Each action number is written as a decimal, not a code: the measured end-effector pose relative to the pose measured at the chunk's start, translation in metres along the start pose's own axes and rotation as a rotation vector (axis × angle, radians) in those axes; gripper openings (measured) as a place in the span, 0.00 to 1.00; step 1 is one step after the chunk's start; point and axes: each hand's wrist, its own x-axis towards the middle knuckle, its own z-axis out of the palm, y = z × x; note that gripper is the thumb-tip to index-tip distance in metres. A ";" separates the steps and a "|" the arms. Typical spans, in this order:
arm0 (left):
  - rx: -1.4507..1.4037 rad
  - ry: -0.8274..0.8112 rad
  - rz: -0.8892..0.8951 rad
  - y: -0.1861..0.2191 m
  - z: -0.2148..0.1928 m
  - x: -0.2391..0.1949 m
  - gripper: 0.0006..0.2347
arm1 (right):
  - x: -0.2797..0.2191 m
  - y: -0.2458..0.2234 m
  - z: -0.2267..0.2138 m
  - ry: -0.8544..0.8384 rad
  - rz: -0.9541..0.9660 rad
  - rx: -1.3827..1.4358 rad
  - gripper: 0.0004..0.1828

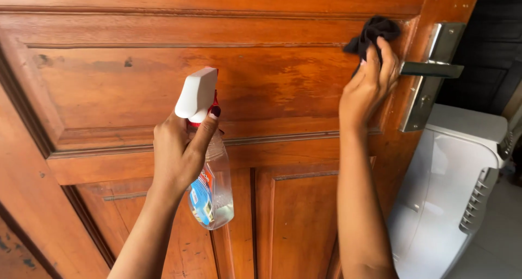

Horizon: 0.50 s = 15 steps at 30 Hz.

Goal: The person wipes the top of an appliance with a cloth, then wipes down different sections of a wooden door using the cloth while holding a spray bottle.

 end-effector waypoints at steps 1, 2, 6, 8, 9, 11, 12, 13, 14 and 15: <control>-0.044 -0.015 0.029 -0.001 0.004 0.000 0.14 | -0.003 0.006 -0.001 0.011 0.044 -0.036 0.14; -0.024 -0.026 -0.013 -0.003 0.007 -0.001 0.14 | -0.006 0.005 0.004 0.036 0.103 -0.016 0.15; -0.035 -0.039 -0.093 -0.002 0.020 -0.004 0.13 | -0.028 0.004 0.009 -0.020 0.108 0.081 0.18; -0.060 -0.040 -0.080 0.000 0.027 -0.005 0.13 | -0.046 0.017 -0.010 -0.070 0.041 0.043 0.18; -0.064 -0.033 -0.070 0.002 0.034 -0.005 0.13 | -0.052 0.028 -0.022 -0.067 0.016 -0.017 0.18; -0.075 -0.029 -0.054 0.007 0.047 -0.006 0.13 | -0.059 0.041 -0.028 -0.060 0.044 -0.062 0.17; -0.082 -0.033 -0.048 0.011 0.057 -0.006 0.14 | -0.060 0.045 -0.026 -0.057 0.097 -0.048 0.17; -0.085 -0.036 -0.035 0.015 0.065 -0.004 0.15 | -0.060 0.048 -0.023 -0.046 0.154 -0.031 0.18; -0.080 -0.022 -0.031 0.020 0.073 -0.003 0.15 | -0.061 0.049 -0.021 -0.043 0.173 -0.023 0.17; -0.075 -0.010 -0.030 0.024 0.080 -0.004 0.15 | -0.064 0.049 -0.021 -0.043 0.193 -0.014 0.17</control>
